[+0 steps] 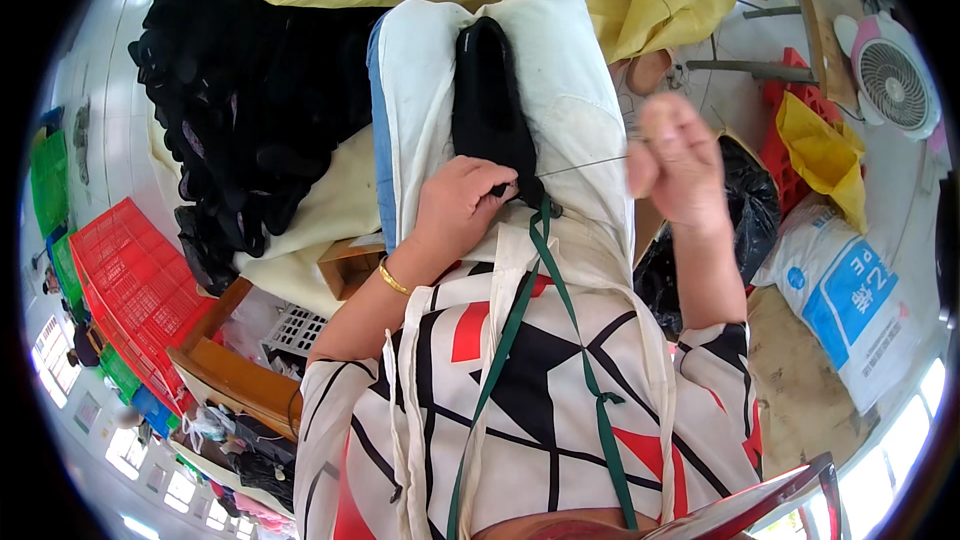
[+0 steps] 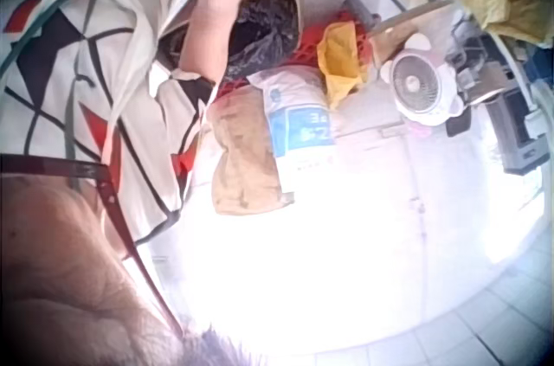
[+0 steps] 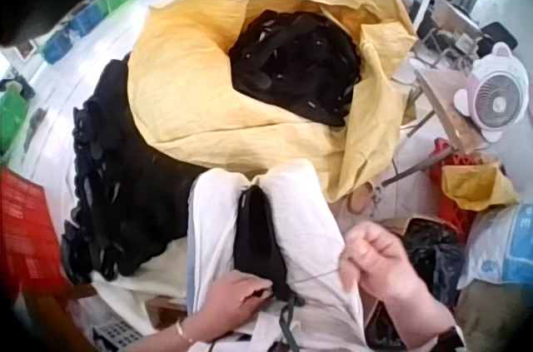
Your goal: The person sits and sews a black shoe using a needle and thread, repeatedly pulling the thread through the shoe's upper. They briefly remove and put on glasses around 01:02 before continuing to sew the same shoe.
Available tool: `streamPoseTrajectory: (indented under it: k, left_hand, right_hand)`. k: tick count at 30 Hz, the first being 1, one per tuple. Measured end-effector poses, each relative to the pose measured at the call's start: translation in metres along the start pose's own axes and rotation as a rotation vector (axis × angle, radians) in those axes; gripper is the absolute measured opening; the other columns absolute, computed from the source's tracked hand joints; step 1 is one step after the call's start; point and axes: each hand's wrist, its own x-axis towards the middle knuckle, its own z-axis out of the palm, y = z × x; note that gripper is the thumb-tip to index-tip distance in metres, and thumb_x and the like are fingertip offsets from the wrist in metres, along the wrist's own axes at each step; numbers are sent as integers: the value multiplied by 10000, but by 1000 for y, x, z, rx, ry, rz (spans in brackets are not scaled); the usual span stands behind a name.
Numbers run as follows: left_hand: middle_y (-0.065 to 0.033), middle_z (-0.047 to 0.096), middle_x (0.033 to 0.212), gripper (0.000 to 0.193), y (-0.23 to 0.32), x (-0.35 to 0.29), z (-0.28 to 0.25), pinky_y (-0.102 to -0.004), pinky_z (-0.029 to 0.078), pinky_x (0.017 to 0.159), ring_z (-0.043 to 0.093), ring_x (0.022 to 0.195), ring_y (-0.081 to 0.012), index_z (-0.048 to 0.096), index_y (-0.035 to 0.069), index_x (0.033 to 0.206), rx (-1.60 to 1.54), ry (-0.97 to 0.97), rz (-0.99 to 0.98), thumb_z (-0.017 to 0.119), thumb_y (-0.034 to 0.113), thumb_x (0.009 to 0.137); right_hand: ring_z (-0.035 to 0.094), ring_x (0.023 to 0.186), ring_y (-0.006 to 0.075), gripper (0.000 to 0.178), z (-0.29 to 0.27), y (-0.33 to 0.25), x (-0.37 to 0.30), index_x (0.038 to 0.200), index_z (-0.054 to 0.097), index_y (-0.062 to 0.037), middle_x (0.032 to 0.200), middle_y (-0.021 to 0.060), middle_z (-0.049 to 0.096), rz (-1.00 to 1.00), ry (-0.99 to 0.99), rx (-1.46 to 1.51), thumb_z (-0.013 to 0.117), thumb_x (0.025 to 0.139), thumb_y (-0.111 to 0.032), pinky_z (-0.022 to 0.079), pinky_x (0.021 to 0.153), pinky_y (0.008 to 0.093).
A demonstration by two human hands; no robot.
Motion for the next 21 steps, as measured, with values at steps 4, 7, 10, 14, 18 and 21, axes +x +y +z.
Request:
streamPoseTrajectory:
  k: [4,7,10,14,18,21]
  left_hand:
    - [-60,700,917,252,-1,-3,0,-368,528,688,645,839,-275,697,108,966,70,0,47,720,-4,742]
    - [-55,703,925,280,-1,6,-3,-371,526,683,644,828,-277,688,105,986,82,2,70,716,-9,732]
    - [-63,708,917,316,-3,14,-2,-365,526,684,649,815,-280,684,87,997,96,26,95,716,-38,709]
    - [-89,713,922,364,3,11,-3,-350,532,695,661,807,-279,687,61,994,153,26,124,715,-91,665]
    - [-91,705,970,413,3,9,-4,-357,540,690,659,808,-281,689,64,1014,237,11,195,722,-83,630]
    - [-58,692,923,328,1,9,-2,-339,548,649,649,782,-259,695,66,995,332,44,264,734,0,677]
  right_hand:
    - [288,465,53,173,-55,-45,-9,1034,581,-59,577,-74,373,-110,130,276,516,1038,-219,230,380,203]
    - [296,505,50,185,-85,-61,-17,1041,563,-38,596,-79,343,-197,133,526,511,1039,-215,253,429,185]
    - [326,525,61,192,-96,-50,-6,1099,557,-8,637,-56,380,-294,235,554,522,1033,-186,300,467,200]
    - [470,597,70,148,-70,-4,16,1097,601,-9,753,-16,541,-257,284,51,530,1021,-114,418,552,244]
    - [622,620,170,123,-16,32,18,1013,665,-54,777,23,668,170,-156,-528,571,994,-131,478,558,289]
    - [654,659,287,121,-1,62,27,1018,666,-72,769,95,687,-207,-395,-918,614,933,-141,514,598,362]
